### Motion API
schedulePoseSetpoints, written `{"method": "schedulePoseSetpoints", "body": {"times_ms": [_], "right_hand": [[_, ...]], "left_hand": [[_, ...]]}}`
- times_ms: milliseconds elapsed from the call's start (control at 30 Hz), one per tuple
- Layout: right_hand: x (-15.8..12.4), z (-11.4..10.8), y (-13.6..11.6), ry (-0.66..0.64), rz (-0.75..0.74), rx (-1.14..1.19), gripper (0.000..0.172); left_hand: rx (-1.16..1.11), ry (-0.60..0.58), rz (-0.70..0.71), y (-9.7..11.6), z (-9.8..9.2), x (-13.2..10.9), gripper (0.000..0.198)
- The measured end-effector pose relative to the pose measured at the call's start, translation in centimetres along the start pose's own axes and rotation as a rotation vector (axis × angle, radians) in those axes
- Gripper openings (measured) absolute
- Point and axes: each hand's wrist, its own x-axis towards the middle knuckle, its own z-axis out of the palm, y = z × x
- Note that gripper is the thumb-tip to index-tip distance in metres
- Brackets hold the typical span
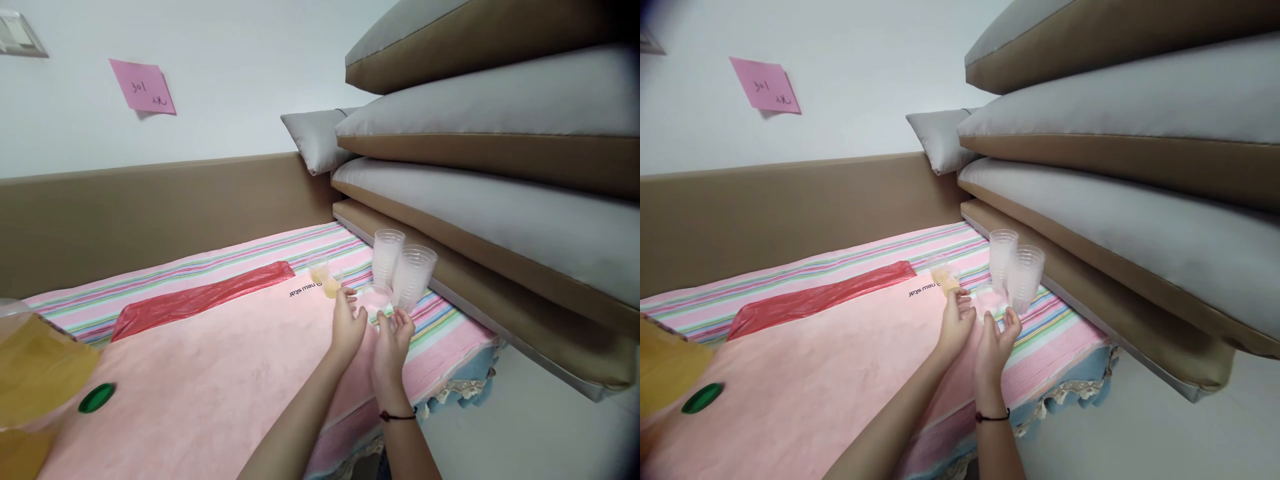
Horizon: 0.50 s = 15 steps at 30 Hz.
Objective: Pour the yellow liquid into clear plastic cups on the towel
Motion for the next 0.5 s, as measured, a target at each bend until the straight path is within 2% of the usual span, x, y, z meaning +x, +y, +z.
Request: {"method": "schedulePoseSetpoints", "body": {"times_ms": [133, 267, 400, 500], "right_hand": [[0.6, 0.2, 0.4, -0.037, 0.073, 0.045, 0.061], [-0.3, 0.1, -0.9, -0.061, 0.019, 0.071, 0.059], [-2.2, 0.3, -1.9, -0.135, -0.149, 0.121, 0.057], [-4.0, 0.7, -1.7, -0.299, -0.132, 0.199, 0.059]], "left_hand": [[-0.086, -0.098, -0.035, -0.1, 1.6, -0.5, 0.047], [-0.151, -0.125, -0.022, 1.4, 1.1, -0.9, 0.050], [-0.164, -0.050, 0.045, 3.6, -1.8, -2.2, 0.059], [-0.075, 0.034, 0.127, 4.5, -5.4, -3.9, 0.071]]}}
